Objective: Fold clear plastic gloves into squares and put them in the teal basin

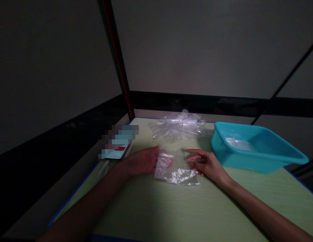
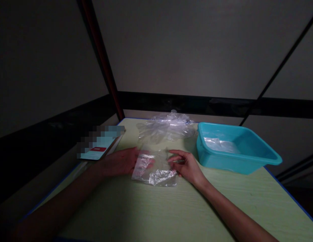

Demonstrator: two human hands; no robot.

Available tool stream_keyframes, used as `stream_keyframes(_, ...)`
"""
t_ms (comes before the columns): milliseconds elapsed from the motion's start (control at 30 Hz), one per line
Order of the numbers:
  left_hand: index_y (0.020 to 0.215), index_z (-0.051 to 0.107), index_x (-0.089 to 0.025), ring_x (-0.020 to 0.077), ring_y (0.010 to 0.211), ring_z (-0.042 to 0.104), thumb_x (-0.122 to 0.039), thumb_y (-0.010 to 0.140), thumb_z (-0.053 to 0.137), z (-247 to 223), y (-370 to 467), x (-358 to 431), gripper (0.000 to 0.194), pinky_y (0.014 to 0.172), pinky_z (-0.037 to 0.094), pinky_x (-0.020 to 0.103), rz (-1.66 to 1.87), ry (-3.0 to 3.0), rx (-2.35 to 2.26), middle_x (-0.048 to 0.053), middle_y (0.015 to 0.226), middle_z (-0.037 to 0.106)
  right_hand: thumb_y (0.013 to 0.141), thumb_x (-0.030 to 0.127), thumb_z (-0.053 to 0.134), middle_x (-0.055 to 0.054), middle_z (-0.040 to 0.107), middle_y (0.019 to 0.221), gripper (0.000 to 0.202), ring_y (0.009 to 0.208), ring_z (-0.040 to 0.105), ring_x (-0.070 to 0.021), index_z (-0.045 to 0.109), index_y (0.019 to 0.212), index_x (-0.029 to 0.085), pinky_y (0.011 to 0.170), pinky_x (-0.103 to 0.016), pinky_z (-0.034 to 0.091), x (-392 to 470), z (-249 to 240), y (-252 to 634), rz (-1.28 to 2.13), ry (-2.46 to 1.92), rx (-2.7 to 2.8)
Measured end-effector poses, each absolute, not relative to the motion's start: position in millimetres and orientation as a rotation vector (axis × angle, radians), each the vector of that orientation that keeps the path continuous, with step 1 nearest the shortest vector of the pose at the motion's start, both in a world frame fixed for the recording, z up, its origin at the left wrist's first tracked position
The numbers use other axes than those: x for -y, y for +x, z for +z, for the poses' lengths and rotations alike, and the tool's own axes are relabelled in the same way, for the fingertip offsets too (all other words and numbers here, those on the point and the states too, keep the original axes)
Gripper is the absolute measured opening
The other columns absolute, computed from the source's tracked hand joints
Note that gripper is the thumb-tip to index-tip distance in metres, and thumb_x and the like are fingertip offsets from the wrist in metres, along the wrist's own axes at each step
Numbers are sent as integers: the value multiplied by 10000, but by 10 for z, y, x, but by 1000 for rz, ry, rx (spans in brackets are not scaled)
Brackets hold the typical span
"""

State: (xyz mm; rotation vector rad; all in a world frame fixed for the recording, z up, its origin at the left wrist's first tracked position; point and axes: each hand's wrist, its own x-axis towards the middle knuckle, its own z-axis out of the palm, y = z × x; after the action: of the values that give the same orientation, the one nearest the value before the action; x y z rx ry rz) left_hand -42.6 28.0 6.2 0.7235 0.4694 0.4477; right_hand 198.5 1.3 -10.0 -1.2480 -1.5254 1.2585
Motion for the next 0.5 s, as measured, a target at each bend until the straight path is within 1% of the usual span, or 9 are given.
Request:
stream_keyframes(67, 1132, 402, -85, 226, 955, 551, -288, 828, 419, 97, -429, -276, 367, 882, 329, 388, 522, 814, -637, 146, 1043, 577, 600, 227, 608, -67, 639, 792, 475, 440, 509, -87, 515, 1051, 106, 292, -165, 343, -4, -91, 1974, 1248, -1259, 1517)
stream_keyframes(100, 1164, 366, -108, 220, 933, 563, -270, 813, 453, 104, -422, -272, 396, 859, 357, 380, 581, 866, -727, 135, 1029, 585, 603, 231, 604, -65, 638, 787, 473, 439, 507, -87, 516, 1050, 104, 292, -165, 343, -1, -91, 1971, 1241, -1265, 1516)
stream_keyframes(167, 1231, 276, -144, 208, 891, 582, -239, 780, 509, 93, -389, -268, 517, 811, 404, 362, 715, 977, -889, 114, 1002, 595, 616, 233, 591, -58, 634, 787, 458, 439, 501, -84, 516, 1051, 111, 295, -163, 344, 2, -100, 1968, 1219, -1269, 1528)
stream_keyframes(233, 1262, 228, -152, 185, 820, 599, -211, 753, 533, 52, -341, -281, 596, 748, 442, 330, 828, 1099, -1043, 87, 944, 605, 640, 236, 574, -49, 625, 783, 438, 440, 491, -81, 511, 1058, 120, 300, -163, 341, 1, -117, 1972, 1186, -1267, 1554)
stream_keyframes(300, 1252, 255, -141, 155, 719, 600, -181, 727, 538, -7, -290, -309, 598, 659, 463, 282, 918, 1250, -1189, 49, 848, 606, 667, 235, 552, -38, 611, 755, 418, 449, 488, -83, 508, 1065, 116, 318, -168, 347, 0, -134, 1981, 1149, -1255, 1592)
stream_keyframes(367, 1221, 308, -134, 122, 626, 576, -135, 683, 549, -69, -248, -340, 589, 579, 456, 237, 1000, 1416, -1305, 12, 771, 586, 684, 218, 532, -18, 588, 704, 401, 473, 494, -88, 509, 1067, 103, 375, -183, 381, 0, -145, 1988, 1095, -1246, 1643)
stream_keyframes(500, 1175, 364, -149, 75, 551, 520, -61, 603, 554, -157, -195, -354, 610, 528, 435, 191, 1114, 1659, -1409, -18, 756, 550, 687, 159, 502, 15, 539, 633, 380, 511, 489, -90, 520, 1061, 92, 488, -202, 417, 12, -149, 1989, 955, -1266, 1765)
